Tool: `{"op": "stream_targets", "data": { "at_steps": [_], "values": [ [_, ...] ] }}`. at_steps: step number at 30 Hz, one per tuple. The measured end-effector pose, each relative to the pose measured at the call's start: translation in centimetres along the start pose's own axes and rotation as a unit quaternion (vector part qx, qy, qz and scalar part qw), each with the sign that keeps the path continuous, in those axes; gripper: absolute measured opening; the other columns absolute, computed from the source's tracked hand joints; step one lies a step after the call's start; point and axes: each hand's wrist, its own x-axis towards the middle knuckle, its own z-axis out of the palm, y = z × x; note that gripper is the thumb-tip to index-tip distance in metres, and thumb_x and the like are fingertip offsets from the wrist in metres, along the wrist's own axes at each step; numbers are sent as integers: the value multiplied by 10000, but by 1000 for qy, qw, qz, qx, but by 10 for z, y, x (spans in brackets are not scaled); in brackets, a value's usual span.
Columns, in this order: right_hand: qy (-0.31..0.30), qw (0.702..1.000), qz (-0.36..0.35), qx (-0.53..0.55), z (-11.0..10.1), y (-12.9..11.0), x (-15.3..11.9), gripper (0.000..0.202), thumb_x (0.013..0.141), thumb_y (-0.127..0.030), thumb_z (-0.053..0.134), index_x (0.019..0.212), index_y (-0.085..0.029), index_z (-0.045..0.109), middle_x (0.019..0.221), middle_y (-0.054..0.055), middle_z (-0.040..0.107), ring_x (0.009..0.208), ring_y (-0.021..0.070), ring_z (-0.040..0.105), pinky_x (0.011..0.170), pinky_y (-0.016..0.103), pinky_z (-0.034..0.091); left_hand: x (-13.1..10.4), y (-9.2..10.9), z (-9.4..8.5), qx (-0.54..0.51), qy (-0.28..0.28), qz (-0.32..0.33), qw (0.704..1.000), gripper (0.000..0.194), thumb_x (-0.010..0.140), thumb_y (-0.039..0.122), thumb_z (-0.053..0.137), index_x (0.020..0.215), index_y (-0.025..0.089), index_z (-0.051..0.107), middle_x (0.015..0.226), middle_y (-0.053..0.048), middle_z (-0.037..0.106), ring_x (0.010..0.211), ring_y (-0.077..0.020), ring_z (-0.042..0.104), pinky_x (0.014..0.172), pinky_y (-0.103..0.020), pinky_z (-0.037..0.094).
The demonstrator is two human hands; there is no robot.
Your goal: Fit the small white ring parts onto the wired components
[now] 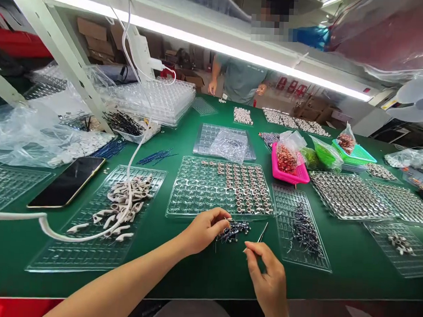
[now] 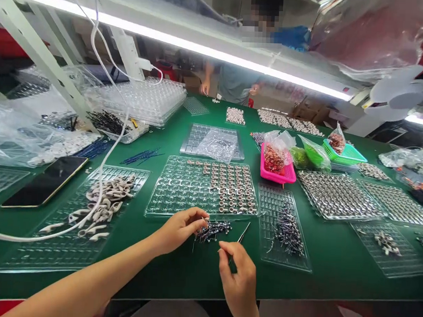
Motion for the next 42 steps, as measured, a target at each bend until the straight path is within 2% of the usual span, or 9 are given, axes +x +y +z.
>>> {"op": "stream_targets", "data": {
  "at_steps": [4, 6, 10, 16, 21, 28, 36, 42],
  "values": [
    [-7, 999, 32, -14, -4, 0, 6, 173, 915, -159, 566, 1036, -229, 668, 893, 13, 699, 777, 138, 659, 731, 256, 531, 0, 0, -5, -58, 8, -12, 998, 228, 916, 358, 525, 1038, 168, 559, 974, -81, 707, 818, -186, 644, 739, -318, 512],
    [-23, 999, 44, -13, -2, 1, 9, 162, 918, -158, 564, 1022, -226, 668, 901, 19, 690, 807, 145, 647, 742, 270, 521, 0, 1, -5, -79, 7, -25, 997, 197, 920, 341, 515, 1014, 169, 533, 994, -93, 712, 820, -186, 653, 726, -322, 515],
    [-37, 996, 66, -53, -1, 4, 14, 126, 918, -161, 560, 983, -214, 654, 891, 33, 647, 832, 160, 613, 760, 305, 506, -1, 0, -4, -75, 3, -37, 997, 167, 926, 333, 514, 989, 178, 521, 1000, -88, 715, 846, -195, 666, 744, -341, 521],
    [-145, 979, 22, -139, 6, 5, 19, 150, 898, -123, 548, 978, -208, 642, 917, 54, 625, 868, 196, 565, 771, 351, 486, -2, -1, -5, -38, 10, -46, 998, 349, 932, 383, 500, 1203, 174, 569, 1052, -88, 720, 887, -213, 665, 813, -384, 519],
    [-169, 968, -15, -185, 15, 6, 24, 163, 892, -130, 559, 993, -219, 652, 912, 56, 610, 843, 199, 543, 783, 363, 478, -2, 0, -5, -34, 13, -46, 998, 340, 926, 407, 498, 1131, 163, 615, 1051, -91, 727, 857, -212, 657, 796, -373, 522],
    [-229, 952, 8, -202, 8, 1, 26, 92, 884, -146, 572, 918, -211, 627, 905, 49, 587, 853, 199, 534, 771, 350, 464, -4, 0, -2, -33, 0, -48, 998, 307, 929, 419, 497, 1095, 179, 593, 1027, -80, 731, 862, -218, 654, 747, -354, 517],
    [-235, 953, 22, -192, 8, 0, 23, 73, 887, -135, 553, 861, -200, 573, 888, 45, 592, 854, 202, 533, 776, 348, 446, -5, 6, 2, -42, -1, -35, 998, 207, 900, 373, 530, 993, 191, 560, 963, -62, 718, 889, -209, 665, 757, -316, 491],
    [-207, 965, 12, -158, 0, -6, 21, 96, 874, -108, 548, 849, -200, 561, 831, 22, 623, 800, 174, 570, 764, 338, 446, -6, 6, 0, 5, -1, -38, 999, 143, 880, 288, 491, 950, 193, 572, 853, -18, 654, 694, -157, 577, 631, -277, 436]
  ]
}}
